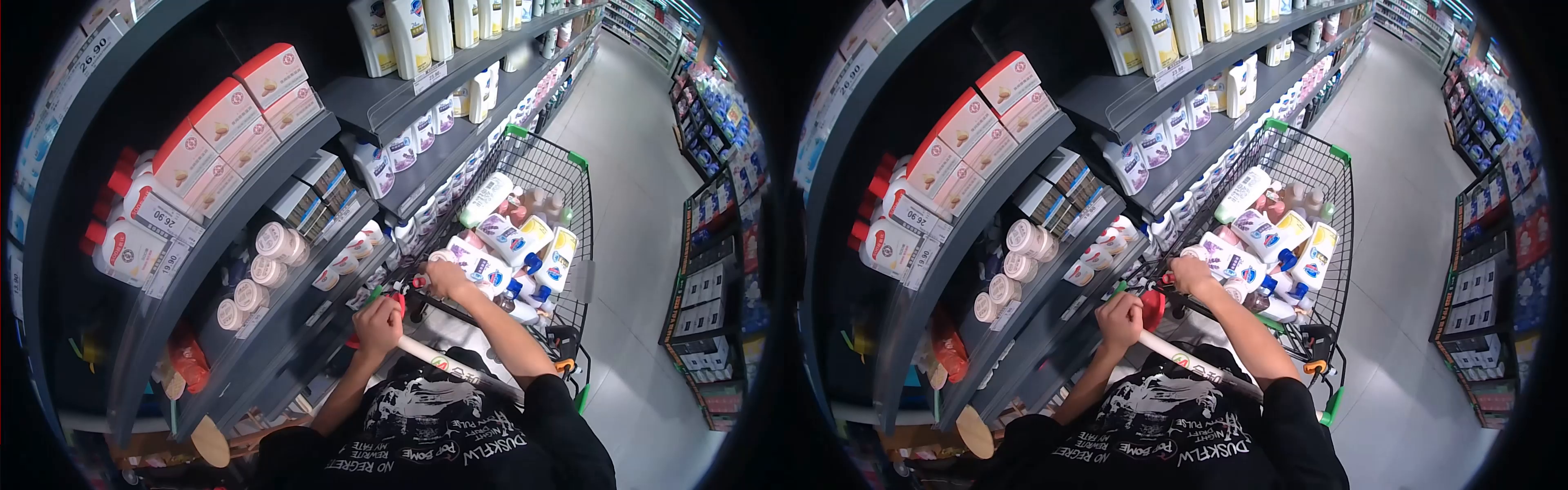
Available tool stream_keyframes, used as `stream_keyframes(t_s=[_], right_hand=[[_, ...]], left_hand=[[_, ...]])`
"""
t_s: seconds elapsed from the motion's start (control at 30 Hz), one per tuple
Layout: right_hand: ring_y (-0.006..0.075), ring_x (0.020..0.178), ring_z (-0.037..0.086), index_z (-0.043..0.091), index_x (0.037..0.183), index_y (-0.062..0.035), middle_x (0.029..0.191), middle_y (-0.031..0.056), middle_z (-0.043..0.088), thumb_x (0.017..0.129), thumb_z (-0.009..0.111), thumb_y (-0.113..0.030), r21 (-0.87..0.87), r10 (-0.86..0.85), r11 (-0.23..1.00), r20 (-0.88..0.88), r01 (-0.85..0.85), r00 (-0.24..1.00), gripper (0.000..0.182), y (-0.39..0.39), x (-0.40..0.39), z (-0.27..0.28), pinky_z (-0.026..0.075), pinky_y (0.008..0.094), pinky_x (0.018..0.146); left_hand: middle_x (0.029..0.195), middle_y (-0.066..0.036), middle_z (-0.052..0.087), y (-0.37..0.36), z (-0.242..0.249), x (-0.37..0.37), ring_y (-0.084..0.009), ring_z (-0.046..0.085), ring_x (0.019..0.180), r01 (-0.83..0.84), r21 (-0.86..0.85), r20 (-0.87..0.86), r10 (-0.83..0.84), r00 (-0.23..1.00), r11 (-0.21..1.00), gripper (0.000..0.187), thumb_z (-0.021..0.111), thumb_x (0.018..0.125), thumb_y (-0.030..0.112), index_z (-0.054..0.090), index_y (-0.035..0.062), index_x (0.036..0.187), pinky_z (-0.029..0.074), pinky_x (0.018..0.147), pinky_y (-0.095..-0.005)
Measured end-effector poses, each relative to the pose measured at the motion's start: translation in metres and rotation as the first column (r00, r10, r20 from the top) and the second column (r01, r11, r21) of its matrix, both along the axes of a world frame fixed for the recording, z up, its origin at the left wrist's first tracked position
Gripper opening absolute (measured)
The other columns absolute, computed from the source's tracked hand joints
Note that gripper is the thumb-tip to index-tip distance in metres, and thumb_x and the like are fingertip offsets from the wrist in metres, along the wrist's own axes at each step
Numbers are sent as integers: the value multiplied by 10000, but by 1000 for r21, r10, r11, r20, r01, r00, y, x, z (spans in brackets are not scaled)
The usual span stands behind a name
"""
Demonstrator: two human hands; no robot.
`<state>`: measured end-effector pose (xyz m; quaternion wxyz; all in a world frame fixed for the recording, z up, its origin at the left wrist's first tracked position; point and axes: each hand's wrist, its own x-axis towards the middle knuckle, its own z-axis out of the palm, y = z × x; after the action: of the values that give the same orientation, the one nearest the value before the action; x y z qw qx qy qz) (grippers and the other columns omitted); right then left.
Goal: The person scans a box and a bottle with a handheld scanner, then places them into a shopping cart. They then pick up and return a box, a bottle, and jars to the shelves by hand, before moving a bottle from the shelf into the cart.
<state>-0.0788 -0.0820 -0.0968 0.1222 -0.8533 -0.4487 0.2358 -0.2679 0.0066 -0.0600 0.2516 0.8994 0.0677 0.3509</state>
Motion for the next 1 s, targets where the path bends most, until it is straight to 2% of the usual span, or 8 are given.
stream_keyframes(t_s=[0.17,0.5,0.57,0.63,0.73,0.83,0.9,1.0], right_hand=[[318,986,688,698,1028,-136,1041,131,708,828,633,-118,-139,261,957,32,-255,965,211,15,7,-22,568,423,788],[306,912,706,712,1003,-119,980,126,718,911,508,-203,-184,407,911,260,-369,875,239,11,15,-44,574,432,742],[333,884,698,682,1036,-110,927,141,710,909,512,-233,-36,228,974,240,-226,944,245,0,20,-17,567,448,738],[354,875,686,649,1022,-91,915,149,702,899,559,-261,-55,263,965,202,-257,943,229,-11,34,2,548,474,724],[329,720,654,625,991,-81,802,166,666,868,648,-264,235,197,943,171,-234,965,222,-26,53,38,505,423,676],[275,684,620,608,950,-58,801,94,664,871,686,-288,394,78,918,-83,-39,993,255,-38,59,83,474,396,643],[141,769,548,623,997,-54,854,6,612,896,690,-268,539,60,773,-589,336,806,246,-44,54,107,439,297,724],[107,877,533,612,1036,-33,901,-12,587,921,666,-289,616,242,622,-738,483,630,285,-45,43,133,422,271,803]], left_hand=[[649,-62,553,-1,4,2,-283,575,545,-60,-8,-21,60,998,998,103,567,721,-17,573,84,702,435,485,-380],[650,-69,535,-1,5,1,-292,565,554,-86,-24,9,86,996,996,96,577,715,-16,566,77,696,426,492,-391],[645,-70,528,-1,5,1,-293,561,551,-98,-42,7,98,995,994,97,578,712,-17,562,76,687,423,490,-391],[636,-68,517,-1,6,1,-292,555,545,-99,-34,-7,99,995,994,103,577,709,-18,553,75,669,419,488,-391],[634,-65,516,-1,6,1,-288,551,540,-93,-36,-5,93,996,995,104,576,707,-16,549,75,664,418,487,-392],[667,-57,545,2,3,-1,-280,575,567,-82,-47,-44,80,996,996,89,599,711,-5,576,81,710,440,503,-385],[699,-51,574,3,8,-1,-273,598,594,-71,-50,-81,67,994,996,96,621,714,2,601,86,756,460,518,-380],[844,-67,683,6,23,3,-165,669,703,-48,-456,-98,4,995,889,164,673,795,44,655,46,958,522,634,-275]])
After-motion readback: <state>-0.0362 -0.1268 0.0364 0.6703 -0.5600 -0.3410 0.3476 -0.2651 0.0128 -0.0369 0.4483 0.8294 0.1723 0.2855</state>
